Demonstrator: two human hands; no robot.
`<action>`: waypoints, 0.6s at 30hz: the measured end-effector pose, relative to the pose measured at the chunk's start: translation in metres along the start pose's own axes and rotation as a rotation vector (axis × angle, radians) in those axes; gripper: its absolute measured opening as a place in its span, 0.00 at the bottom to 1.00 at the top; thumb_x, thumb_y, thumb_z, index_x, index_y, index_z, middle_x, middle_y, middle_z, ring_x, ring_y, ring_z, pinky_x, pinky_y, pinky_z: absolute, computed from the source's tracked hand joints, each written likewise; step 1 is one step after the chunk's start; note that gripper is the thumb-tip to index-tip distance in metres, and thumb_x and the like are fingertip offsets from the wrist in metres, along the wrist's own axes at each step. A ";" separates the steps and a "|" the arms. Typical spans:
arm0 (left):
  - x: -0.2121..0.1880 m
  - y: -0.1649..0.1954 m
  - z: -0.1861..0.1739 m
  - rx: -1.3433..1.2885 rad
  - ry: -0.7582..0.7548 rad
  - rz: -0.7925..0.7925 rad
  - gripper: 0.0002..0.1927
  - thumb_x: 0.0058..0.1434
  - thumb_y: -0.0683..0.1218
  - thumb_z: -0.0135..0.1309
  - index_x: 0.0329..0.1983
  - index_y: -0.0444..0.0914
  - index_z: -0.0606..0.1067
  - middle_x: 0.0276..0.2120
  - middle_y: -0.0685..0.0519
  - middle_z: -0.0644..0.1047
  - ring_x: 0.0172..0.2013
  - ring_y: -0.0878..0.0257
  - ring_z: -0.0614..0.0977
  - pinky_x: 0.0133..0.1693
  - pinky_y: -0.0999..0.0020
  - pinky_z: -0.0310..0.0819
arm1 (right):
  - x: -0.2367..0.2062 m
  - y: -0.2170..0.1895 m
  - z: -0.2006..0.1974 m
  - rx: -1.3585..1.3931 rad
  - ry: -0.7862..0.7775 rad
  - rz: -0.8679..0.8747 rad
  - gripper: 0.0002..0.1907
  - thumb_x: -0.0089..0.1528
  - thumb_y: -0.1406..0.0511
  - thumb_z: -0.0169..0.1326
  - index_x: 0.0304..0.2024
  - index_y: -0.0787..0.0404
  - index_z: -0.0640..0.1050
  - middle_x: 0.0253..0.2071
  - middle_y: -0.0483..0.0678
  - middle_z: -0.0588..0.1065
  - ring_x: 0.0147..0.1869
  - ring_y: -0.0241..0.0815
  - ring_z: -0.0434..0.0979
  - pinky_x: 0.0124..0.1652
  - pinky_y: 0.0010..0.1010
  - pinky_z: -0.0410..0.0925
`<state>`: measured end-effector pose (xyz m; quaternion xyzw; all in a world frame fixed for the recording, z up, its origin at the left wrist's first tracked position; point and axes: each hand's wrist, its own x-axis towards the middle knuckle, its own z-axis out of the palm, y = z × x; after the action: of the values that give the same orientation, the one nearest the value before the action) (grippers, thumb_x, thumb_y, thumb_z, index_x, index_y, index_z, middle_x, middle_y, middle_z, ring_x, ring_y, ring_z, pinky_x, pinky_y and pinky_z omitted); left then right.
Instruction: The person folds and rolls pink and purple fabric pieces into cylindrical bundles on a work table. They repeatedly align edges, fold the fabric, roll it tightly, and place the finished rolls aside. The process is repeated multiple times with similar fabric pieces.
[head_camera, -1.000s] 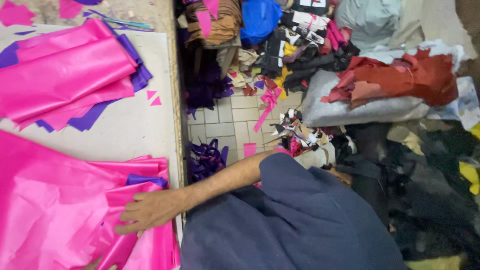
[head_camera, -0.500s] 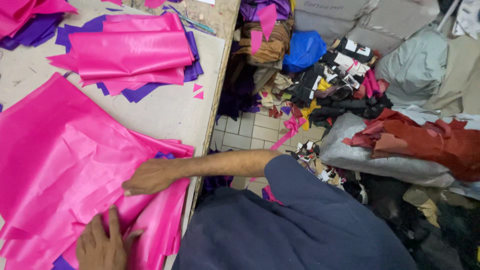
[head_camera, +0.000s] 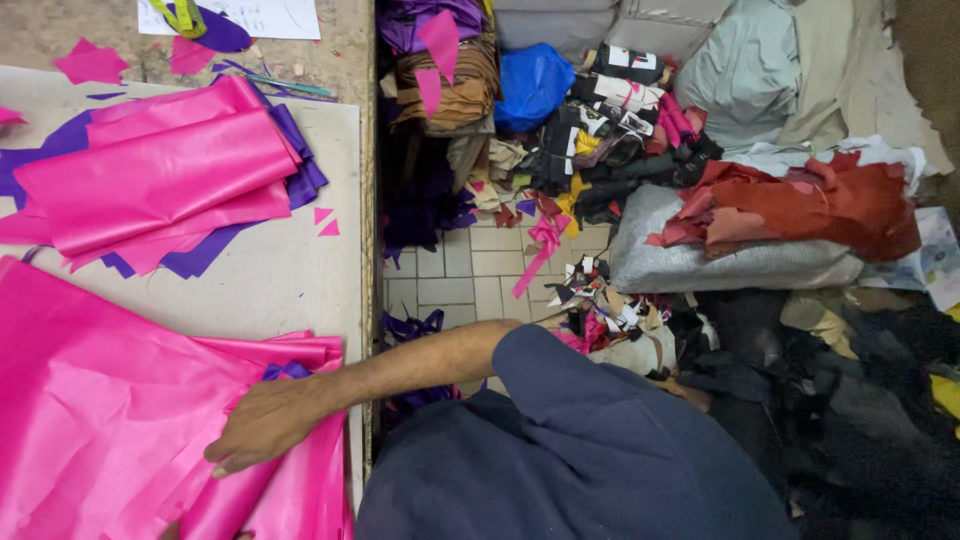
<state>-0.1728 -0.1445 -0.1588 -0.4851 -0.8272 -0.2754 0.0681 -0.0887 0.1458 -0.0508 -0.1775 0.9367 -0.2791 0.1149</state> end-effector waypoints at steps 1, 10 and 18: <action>-0.001 -0.001 -0.001 -0.033 -0.014 -0.021 0.41 0.41 0.66 0.68 0.50 0.34 0.79 0.32 0.44 0.81 0.33 0.55 0.84 0.38 0.59 0.80 | 0.000 0.000 0.000 0.011 0.030 -0.015 0.25 0.69 0.45 0.36 0.46 0.53 0.74 0.26 0.52 0.78 0.30 0.52 0.81 0.32 0.51 0.70; 0.015 -0.011 -0.023 -0.356 -0.257 -0.158 0.33 0.41 0.55 0.72 0.48 0.34 0.78 0.31 0.50 0.85 0.32 0.66 0.88 0.35 0.72 0.84 | -0.027 0.003 -0.008 -0.311 0.460 -0.297 0.36 0.60 0.36 0.45 0.55 0.54 0.72 0.49 0.51 0.73 0.49 0.46 0.74 0.44 0.41 0.69; 0.040 -0.028 -0.041 -0.326 -0.659 -0.991 0.41 0.43 0.45 0.78 0.61 0.32 0.75 0.35 0.41 0.85 0.34 0.53 0.88 0.44 0.57 0.82 | -0.036 0.023 -0.004 -0.519 0.446 -0.258 0.43 0.57 0.37 0.50 0.62 0.60 0.69 0.48 0.53 0.71 0.47 0.46 0.71 0.44 0.41 0.68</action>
<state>-0.2234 -0.1458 -0.1200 -0.1069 -0.8790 -0.2329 -0.4022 -0.0629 0.1798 -0.0564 -0.2521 0.9483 -0.0762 -0.1771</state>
